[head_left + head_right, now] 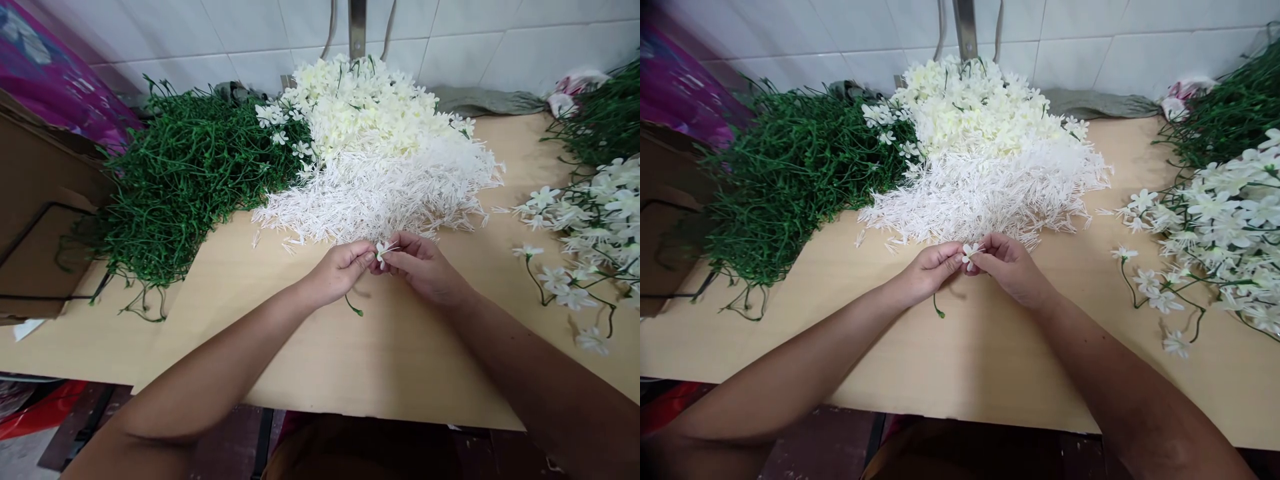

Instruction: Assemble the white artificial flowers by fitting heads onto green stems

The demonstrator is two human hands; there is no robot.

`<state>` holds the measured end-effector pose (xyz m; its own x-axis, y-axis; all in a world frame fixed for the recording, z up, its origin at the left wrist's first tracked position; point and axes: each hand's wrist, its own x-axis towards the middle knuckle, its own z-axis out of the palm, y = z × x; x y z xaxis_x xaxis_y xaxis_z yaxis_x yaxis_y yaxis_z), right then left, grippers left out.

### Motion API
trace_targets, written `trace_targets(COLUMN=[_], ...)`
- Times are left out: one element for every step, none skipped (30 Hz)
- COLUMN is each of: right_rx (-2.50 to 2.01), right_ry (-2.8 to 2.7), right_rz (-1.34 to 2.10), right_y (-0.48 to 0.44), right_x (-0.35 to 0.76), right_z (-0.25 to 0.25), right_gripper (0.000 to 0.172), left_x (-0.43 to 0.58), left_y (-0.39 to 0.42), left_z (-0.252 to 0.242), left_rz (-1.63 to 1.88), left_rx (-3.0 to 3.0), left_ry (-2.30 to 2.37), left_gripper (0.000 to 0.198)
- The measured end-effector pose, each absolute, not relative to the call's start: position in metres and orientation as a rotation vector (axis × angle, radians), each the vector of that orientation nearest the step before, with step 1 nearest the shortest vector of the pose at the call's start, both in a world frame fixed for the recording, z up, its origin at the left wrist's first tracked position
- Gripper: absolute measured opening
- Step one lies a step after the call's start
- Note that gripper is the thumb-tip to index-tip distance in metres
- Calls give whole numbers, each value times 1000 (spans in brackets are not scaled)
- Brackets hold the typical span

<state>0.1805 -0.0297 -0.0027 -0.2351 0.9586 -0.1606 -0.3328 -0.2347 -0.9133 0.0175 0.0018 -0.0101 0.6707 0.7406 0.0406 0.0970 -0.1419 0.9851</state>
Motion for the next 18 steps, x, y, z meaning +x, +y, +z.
trace_targets(right_rx=[-976, -984, -994, -1006, -1020, -1035, -1051, -1067, -1083, -1099, -1113, -1126, -1138, -1150, -1159, -1161, -1158, -1147], right_ry=[-962, -956, -946, -933, -922, -913, -911, -914, -921, -926, -930, -934, -939, -945, -953, -961, -969, -975], right_rz=[1665, 1675, 1688, 1703, 1722, 1741, 1760, 1778, 1794, 1806, 1815, 1819, 1822, 1827, 1833, 1841, 1849, 1856], right_y=[-30, -30, -30, -29, -29, -28, -28, -27, -27, -26, -26, -25, -25, -25, -25, -26, -26, -27], right_x=[181, 181, 182, 183, 184, 185, 187, 188, 189, 190, 191, 191, 192, 193, 193, 194, 195, 196], right_z=[-2, -1, 0, 0, 1, 1, 2, 2, 2, 2, 2, 2, 1, 1, 1, 1, 0, 0], right_gripper=[31, 31, 31, 31, 31, 31, 31, 31, 31, 30, 30, 30, 30, 30, 30, 29, 29, 29], left_x=[18, 18, 18, 18, 19, 19, 19, 19, 20, 20, 20, 20, 21, 21, 21, 22, 22, 22], left_y=[2, 2, 2, 2, 2, 1, 1, 1, 1, 1, 1, 0, 0, 0, 0, 0, 0, 0], left_z=[-11, -12, -13, -13, -13, -13, -12, -11, -11, -11, -11, -11, -11, -10, -10, -10, -9, -8], left_rz=[650, 656, 658, 657, 657, 651, 642, 634, 631, 631, 632, 635, 636, 633, 627, 621, 616, 612], left_rx=[1657, 1668, 1676, 1681, 1685, 1689, 1690, 1689, 1686, 1681, 1677, 1672, 1669, 1667, 1665, 1662, 1659, 1657], left_ry=[700, 705, 710, 716, 719, 719, 718, 715, 714, 713, 715, 720, 729, 739, 747, 749, 743, 732], left_gripper=[35, 35, 34, 34, 35, 35, 35, 35, 34, 34, 33, 32, 30, 29, 27, 26, 25, 24])
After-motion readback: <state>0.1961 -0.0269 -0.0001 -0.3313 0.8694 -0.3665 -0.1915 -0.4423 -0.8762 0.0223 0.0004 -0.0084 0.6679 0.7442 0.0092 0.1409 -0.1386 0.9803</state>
